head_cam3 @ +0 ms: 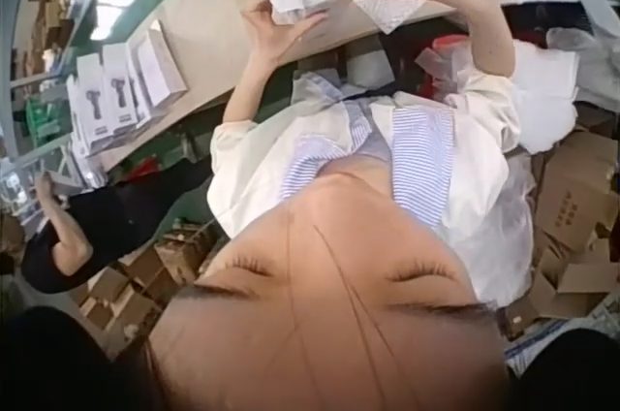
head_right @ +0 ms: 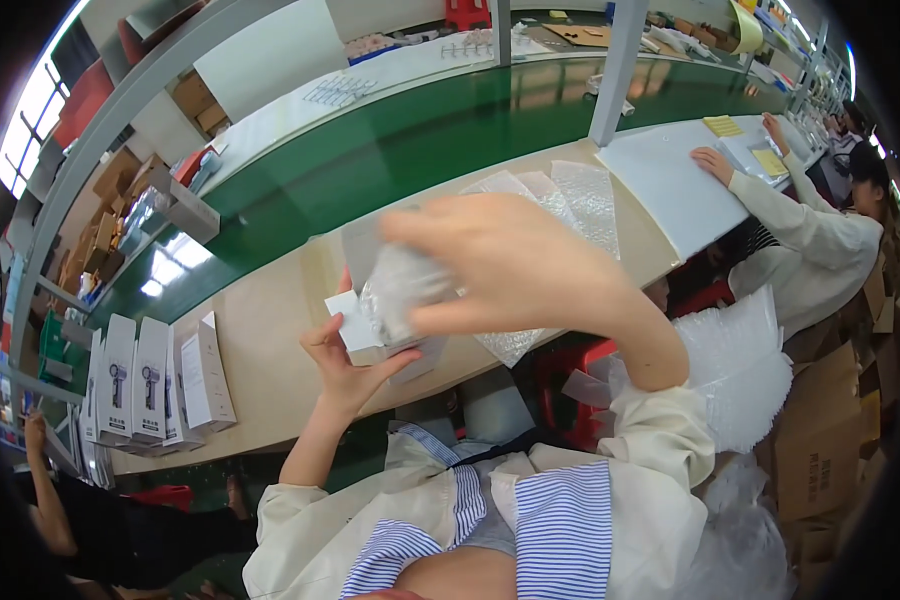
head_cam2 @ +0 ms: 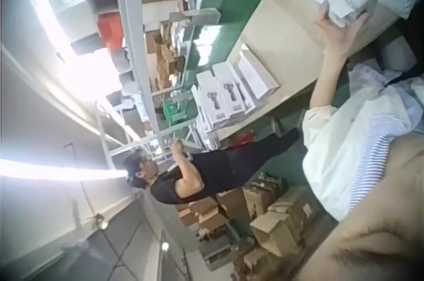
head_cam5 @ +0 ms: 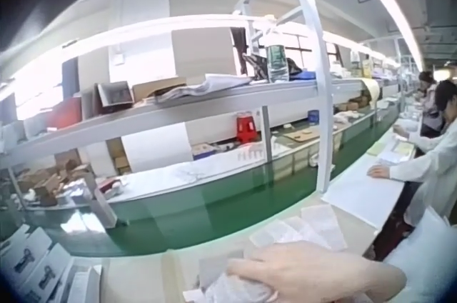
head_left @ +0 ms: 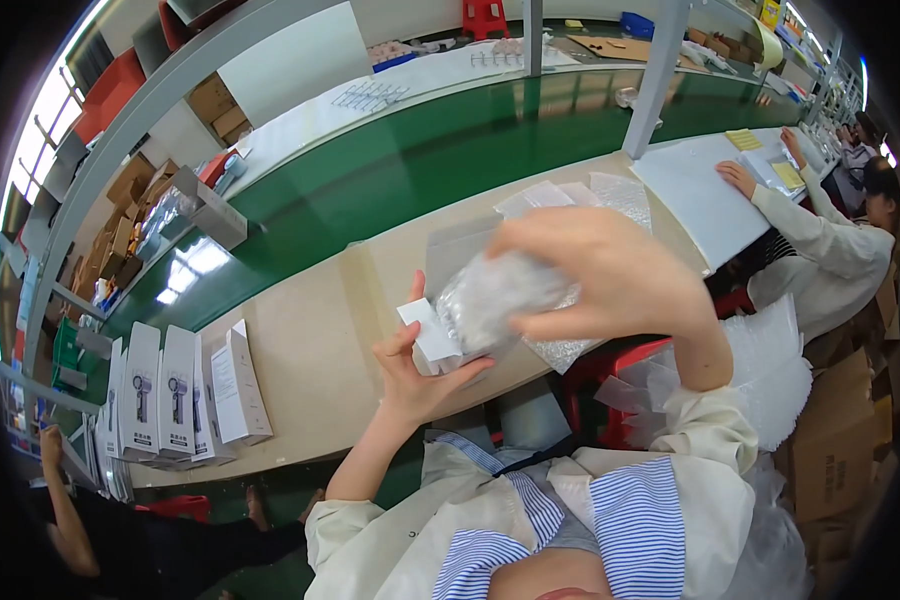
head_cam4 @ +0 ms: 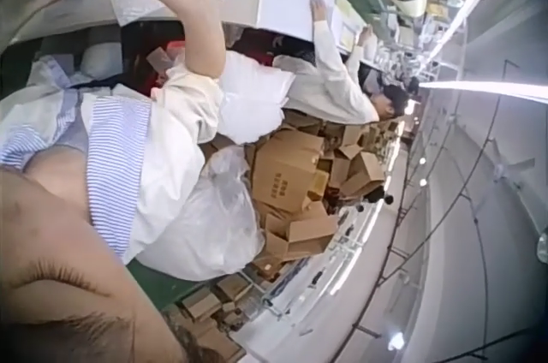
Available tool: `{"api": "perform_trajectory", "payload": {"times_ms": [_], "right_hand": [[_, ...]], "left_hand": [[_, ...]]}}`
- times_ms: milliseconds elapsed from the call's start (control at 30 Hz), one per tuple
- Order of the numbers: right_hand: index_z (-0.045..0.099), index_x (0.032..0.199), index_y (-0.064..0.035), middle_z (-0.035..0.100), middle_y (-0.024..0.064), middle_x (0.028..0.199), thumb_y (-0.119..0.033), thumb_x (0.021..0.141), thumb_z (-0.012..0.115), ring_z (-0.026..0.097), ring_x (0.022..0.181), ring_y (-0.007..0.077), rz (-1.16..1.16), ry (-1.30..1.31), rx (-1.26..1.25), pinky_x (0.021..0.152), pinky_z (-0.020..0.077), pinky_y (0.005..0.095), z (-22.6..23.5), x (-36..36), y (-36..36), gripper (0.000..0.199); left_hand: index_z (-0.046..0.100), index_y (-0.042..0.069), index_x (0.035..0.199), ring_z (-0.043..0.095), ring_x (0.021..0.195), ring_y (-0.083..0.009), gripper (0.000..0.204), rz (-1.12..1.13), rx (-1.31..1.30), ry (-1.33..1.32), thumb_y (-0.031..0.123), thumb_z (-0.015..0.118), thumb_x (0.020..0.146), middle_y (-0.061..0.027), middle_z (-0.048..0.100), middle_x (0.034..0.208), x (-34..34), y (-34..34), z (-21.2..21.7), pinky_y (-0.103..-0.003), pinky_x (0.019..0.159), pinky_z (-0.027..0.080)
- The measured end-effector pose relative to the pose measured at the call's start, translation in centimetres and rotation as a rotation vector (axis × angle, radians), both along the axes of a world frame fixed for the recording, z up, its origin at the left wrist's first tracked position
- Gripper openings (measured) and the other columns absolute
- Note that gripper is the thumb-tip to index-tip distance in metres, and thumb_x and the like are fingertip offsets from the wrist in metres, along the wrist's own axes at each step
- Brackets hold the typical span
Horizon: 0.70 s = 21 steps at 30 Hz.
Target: The person folds flat cardboard boxes into their assembled form by hand, then packs electronics items into plastic bags and places the bagged items into the boxes on an assembly line.
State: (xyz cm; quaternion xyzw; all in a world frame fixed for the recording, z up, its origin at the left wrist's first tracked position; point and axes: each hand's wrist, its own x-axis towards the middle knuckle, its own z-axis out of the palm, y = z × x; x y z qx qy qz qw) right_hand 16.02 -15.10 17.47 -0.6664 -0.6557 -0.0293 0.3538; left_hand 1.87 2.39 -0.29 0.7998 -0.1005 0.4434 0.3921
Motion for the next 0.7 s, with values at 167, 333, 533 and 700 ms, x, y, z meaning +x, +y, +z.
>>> {"api": "perform_trajectory", "payload": {"times_ms": [167,333,533,700], "right_hand": [[0.052,0.117,-0.0055,0.061,0.0121,0.089,-0.031,0.075,0.065,0.055,0.081,0.0284,0.009,-0.456,-0.543,0.072,0.0455,0.0387,-4.3,-1.4,5.5,0.051],[0.055,0.113,-0.005,0.062,0.0101,0.095,-0.029,0.072,0.069,0.056,0.087,0.0277,-0.036,-0.373,0.001,0.077,0.0455,0.0386,-5.6,-1.9,2.7,0.049],[0.061,0.105,-0.007,0.058,0.0096,0.117,-0.013,0.072,0.069,0.052,0.108,0.0313,-0.428,0.093,0.093,0.092,0.0411,0.0415,-15.0,-0.6,-0.7,0.034],[0.062,0.106,-0.0105,0.053,0.0083,0.126,-0.014,0.074,0.067,0.047,0.116,0.0326,-0.522,0.01,-0.103,0.096,0.0383,0.0438,-20.0,-1.7,-4.4,0.033]], "left_hand": [[0.019,0.007,0.121,0.05,0.113,-0.0314,0.097,0.21,0.074,0.225,0.022,0.089,0.057,-0.0209,0.04,0.122,-1.6,-0.8,2.1,-0.041,0.09,0.046],[0.016,0.007,0.124,0.053,0.109,-0.029,0.1,0.26,0.073,0.428,0.023,0.089,0.058,-0.0193,0.043,0.118,-2.8,1.8,2.0,-0.039,0.087,0.048],[0.012,0.013,0.131,0.058,0.101,-0.0262,0.103,0.175,-0.478,0.374,0.01,0.086,0.06,-0.0218,0.043,0.119,7.5,13.8,2.1,-0.034,0.074,0.054],[-0.009,0.021,0.142,0.051,0.112,-0.031,0.124,0.145,-0.24,0.146,0.005,0.084,0.061,-0.0219,0.03,0.136,22.5,23.4,2.9,-0.039,0.083,0.053]]}}
